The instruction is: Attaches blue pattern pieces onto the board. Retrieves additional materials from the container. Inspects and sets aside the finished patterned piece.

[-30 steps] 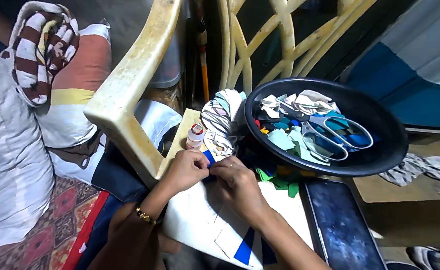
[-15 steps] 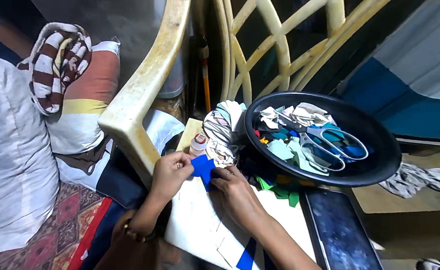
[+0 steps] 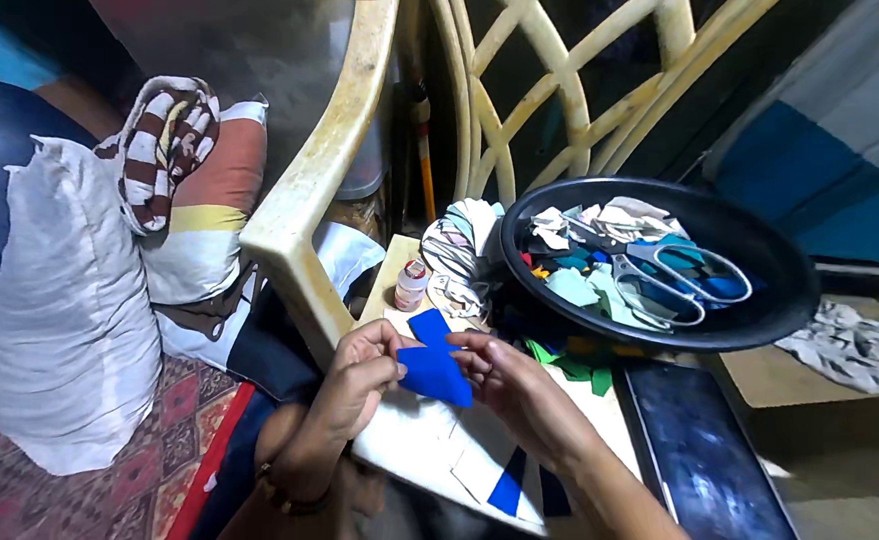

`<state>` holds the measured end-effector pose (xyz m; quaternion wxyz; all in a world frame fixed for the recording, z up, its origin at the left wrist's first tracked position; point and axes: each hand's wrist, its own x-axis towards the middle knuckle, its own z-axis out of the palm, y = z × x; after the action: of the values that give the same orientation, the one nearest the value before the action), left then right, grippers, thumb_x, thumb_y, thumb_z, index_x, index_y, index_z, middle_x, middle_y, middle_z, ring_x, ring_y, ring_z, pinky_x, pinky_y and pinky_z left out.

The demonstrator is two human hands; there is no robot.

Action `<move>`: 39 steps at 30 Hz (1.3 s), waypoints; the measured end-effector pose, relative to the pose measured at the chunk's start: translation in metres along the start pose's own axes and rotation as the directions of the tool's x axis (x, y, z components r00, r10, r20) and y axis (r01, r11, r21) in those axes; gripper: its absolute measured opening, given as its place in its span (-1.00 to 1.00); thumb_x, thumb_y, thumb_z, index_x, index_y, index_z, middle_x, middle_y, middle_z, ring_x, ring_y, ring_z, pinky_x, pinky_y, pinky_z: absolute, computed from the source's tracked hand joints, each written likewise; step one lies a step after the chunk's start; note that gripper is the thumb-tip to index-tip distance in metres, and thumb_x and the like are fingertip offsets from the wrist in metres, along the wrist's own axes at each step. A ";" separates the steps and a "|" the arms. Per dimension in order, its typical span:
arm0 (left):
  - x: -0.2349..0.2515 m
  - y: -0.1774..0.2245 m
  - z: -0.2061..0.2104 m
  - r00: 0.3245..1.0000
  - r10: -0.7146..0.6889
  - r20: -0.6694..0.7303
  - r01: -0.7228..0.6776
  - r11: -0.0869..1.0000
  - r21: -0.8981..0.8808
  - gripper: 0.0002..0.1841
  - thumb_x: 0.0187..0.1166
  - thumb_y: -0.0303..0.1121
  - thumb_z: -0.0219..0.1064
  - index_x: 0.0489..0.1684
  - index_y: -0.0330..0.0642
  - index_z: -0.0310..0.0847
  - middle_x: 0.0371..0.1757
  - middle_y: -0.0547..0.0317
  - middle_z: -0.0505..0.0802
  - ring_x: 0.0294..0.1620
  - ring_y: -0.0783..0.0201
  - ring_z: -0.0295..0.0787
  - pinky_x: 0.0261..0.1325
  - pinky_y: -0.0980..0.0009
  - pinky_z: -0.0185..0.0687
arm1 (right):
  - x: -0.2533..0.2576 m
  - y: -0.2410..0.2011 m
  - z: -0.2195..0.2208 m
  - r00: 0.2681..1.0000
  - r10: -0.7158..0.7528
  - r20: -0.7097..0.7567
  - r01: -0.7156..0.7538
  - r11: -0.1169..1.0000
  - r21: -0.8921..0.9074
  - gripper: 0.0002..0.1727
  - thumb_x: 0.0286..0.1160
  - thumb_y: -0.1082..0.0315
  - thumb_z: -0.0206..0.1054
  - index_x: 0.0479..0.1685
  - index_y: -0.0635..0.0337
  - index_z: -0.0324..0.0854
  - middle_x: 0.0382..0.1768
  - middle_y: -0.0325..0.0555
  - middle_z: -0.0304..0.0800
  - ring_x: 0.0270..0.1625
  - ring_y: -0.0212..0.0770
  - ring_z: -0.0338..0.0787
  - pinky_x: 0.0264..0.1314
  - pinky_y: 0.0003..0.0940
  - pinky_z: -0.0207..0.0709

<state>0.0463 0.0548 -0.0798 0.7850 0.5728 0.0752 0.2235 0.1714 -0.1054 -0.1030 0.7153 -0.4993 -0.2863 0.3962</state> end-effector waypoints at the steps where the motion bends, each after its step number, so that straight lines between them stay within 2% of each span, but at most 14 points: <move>1: -0.003 -0.004 0.001 1.000 -0.011 0.017 0.011 1.000 -0.019 -0.75 0.30 -0.66 0.07 -0.45 -0.06 0.58 -0.28 0.27 0.91 -0.31 0.58 0.80 -0.32 0.67 0.62 | -0.005 0.002 -0.004 0.998 0.039 0.057 -0.048 0.987 0.156 -0.44 0.65 -0.15 0.17 0.29 0.16 0.54 -0.08 -0.26 0.86 -0.07 -0.35 0.87 0.01 -0.39 0.77; 2: -0.006 -0.009 0.003 0.999 -0.015 0.028 0.016 1.000 -0.026 -0.75 0.31 -0.67 0.07 -0.43 -0.07 0.59 -0.25 0.24 0.92 -0.28 0.57 0.82 -0.30 0.66 0.63 | -0.010 0.004 -0.008 0.995 0.046 0.092 -0.067 0.968 0.241 -0.39 0.53 -0.17 0.34 0.31 0.14 0.54 -0.07 -0.21 0.87 -0.07 -0.29 0.89 -0.01 -0.35 0.80; 4: -0.013 -0.017 0.006 0.999 -0.025 0.025 0.025 1.000 -0.005 -0.75 0.34 -0.69 0.06 -0.38 -0.10 0.56 -0.20 0.20 0.94 -0.20 0.52 0.87 -0.23 0.63 0.70 | -0.021 0.006 -0.012 0.997 -0.008 0.077 -0.010 0.972 0.236 -0.49 0.43 0.24 0.47 0.33 0.15 0.46 -0.13 -0.26 0.88 -0.16 -0.33 0.90 -0.08 -0.39 0.82; 6: -0.020 -0.024 0.010 1.000 -0.022 0.003 0.021 0.999 0.039 -0.75 0.35 -0.71 0.07 -0.31 -0.12 0.52 -0.20 0.23 0.92 -0.19 0.52 0.86 -0.19 0.61 0.70 | -0.029 0.006 -0.014 0.998 -0.056 0.014 0.053 0.988 0.147 -0.41 0.16 0.64 0.40 0.30 0.18 0.42 -0.21 -0.32 0.87 -0.26 -0.43 0.87 -0.18 -0.50 0.79; 8: -0.026 -0.027 0.014 1.000 -0.009 -0.010 0.010 0.997 0.080 -0.72 0.33 -0.76 0.12 -0.19 -0.15 0.50 -0.19 0.27 0.92 -0.21 0.51 0.86 -0.17 0.59 0.73 | -0.034 0.008 -0.018 0.996 -0.085 -0.019 0.086 0.994 0.064 -0.34 0.04 0.77 0.35 0.29 0.21 0.42 -0.23 -0.36 0.86 -0.27 -0.47 0.85 -0.16 -0.56 0.77; 15: -0.038 -0.023 0.030 0.992 0.110 -0.055 -0.082 0.926 0.369 -0.76 0.33 -0.73 0.35 -0.09 -0.36 0.71 -0.19 0.31 0.92 -0.22 0.53 0.87 -0.08 0.57 0.82 | -0.046 0.012 -0.026 0.984 -0.174 -0.036 0.170 0.981 -0.095 -0.46 0.15 0.73 0.37 0.24 0.26 0.54 -0.26 -0.46 0.82 -0.29 -0.59 0.77 -0.19 -0.68 0.69; 19: -0.048 -0.027 0.040 0.970 0.239 -0.029 -0.188 0.826 0.531 -0.82 0.37 -0.66 0.41 -0.10 -0.44 0.76 -0.26 0.28 0.91 -0.51 0.66 0.72 -0.42 0.72 0.70 | -0.051 0.014 -0.026 0.955 -0.288 -0.073 0.261 0.930 -0.260 -0.55 0.20 0.67 0.38 0.17 0.33 0.64 -0.29 -0.50 0.82 -0.33 -0.65 0.69 -0.25 -0.74 0.60; 21: -0.055 -0.031 0.046 0.958 0.288 -0.019 -0.234 0.813 0.534 -0.79 0.35 -0.70 0.39 -0.08 -0.49 0.72 -0.18 0.19 0.93 -0.37 0.55 0.86 -0.27 0.61 0.84 | -0.052 0.012 -0.027 0.953 -0.296 -0.062 0.275 0.933 -0.233 -0.59 0.29 0.68 0.31 0.18 0.30 0.61 -0.28 -0.48 0.85 -0.33 -0.59 0.79 -0.25 -0.67 0.71; 24: -0.065 -0.043 0.044 0.928 0.367 0.060 -0.345 0.792 0.504 -0.83 0.56 -0.51 0.35 0.02 -0.31 0.74 0.02 0.24 0.94 0.05 0.45 0.89 0.12 0.48 0.85 | -0.052 0.016 -0.035 0.943 -0.334 -0.010 0.329 0.935 -0.134 -0.67 0.51 0.60 0.15 0.21 0.25 0.60 -0.17 -0.39 0.93 -0.22 -0.49 0.87 -0.09 -0.56 0.77; 27: -0.072 -0.053 0.046 0.916 0.400 0.004 -0.356 0.812 0.462 -0.83 0.71 -0.29 0.29 0.01 -0.05 0.79 -0.03 0.41 0.95 0.00 0.51 0.89 0.09 0.54 0.82 | -0.052 0.019 -0.038 0.917 -0.399 0.007 0.398 0.912 -0.100 -0.75 0.71 0.34 0.19 0.22 0.17 0.63 -0.16 -0.39 0.93 -0.14 -0.52 0.84 0.00 -0.59 0.69; 29: -0.073 -0.059 0.050 0.908 0.414 -0.070 -0.350 0.838 0.419 -0.90 0.62 -0.39 0.38 -0.06 -0.04 0.80 -0.07 0.40 0.94 -0.05 0.51 0.89 0.05 0.55 0.83 | -0.054 0.017 -0.036 0.899 -0.438 0.009 0.436 0.891 -0.130 -0.75 0.62 0.32 0.35 0.20 0.10 0.65 -0.17 -0.45 0.91 -0.11 -0.54 0.86 0.02 -0.61 0.73; 33: -0.071 -0.061 0.057 0.946 0.279 -0.164 -0.233 0.939 0.254 -0.67 0.37 -0.64 0.42 0.10 -0.35 0.54 0.22 0.19 0.74 -0.06 0.47 0.84 -0.04 0.51 0.87 | -0.056 0.017 -0.035 0.871 -0.483 0.091 0.492 0.858 -0.148 -0.62 0.39 0.49 0.49 0.21 0.08 0.66 -0.16 -0.50 0.84 -0.07 -0.60 0.77 0.08 -0.66 0.66; 37: -0.064 -0.047 0.045 0.994 0.097 0.057 -0.112 0.903 0.415 -0.35 0.56 -0.04 0.40 0.39 -0.47 0.51 0.47 0.01 0.67 0.34 0.37 0.69 0.27 0.42 0.71 | -0.061 0.010 -0.036 0.835 -0.479 0.270 0.525 0.841 -0.131 -0.63 0.54 0.47 0.38 0.31 0.07 0.62 -0.02 -0.46 0.79 0.06 -0.61 0.72 0.21 -0.66 0.61; 39: -0.059 -0.037 0.045 0.976 0.047 0.214 -0.134 0.902 0.411 -0.22 0.50 0.03 0.46 0.49 -0.50 0.44 0.41 0.06 0.73 0.43 0.38 0.62 0.48 0.37 0.56 | -0.062 0.006 -0.034 0.815 -0.474 0.333 0.540 0.830 -0.138 -0.64 0.60 0.44 0.34 0.36 0.09 0.60 0.06 -0.38 0.77 0.12 -0.58 0.71 0.24 -0.62 0.62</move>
<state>0.0200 -0.0190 -0.1081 0.6346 0.7515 0.0161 0.1797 0.1647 -0.1742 -0.1214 0.6847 -0.4199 -0.5527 0.2224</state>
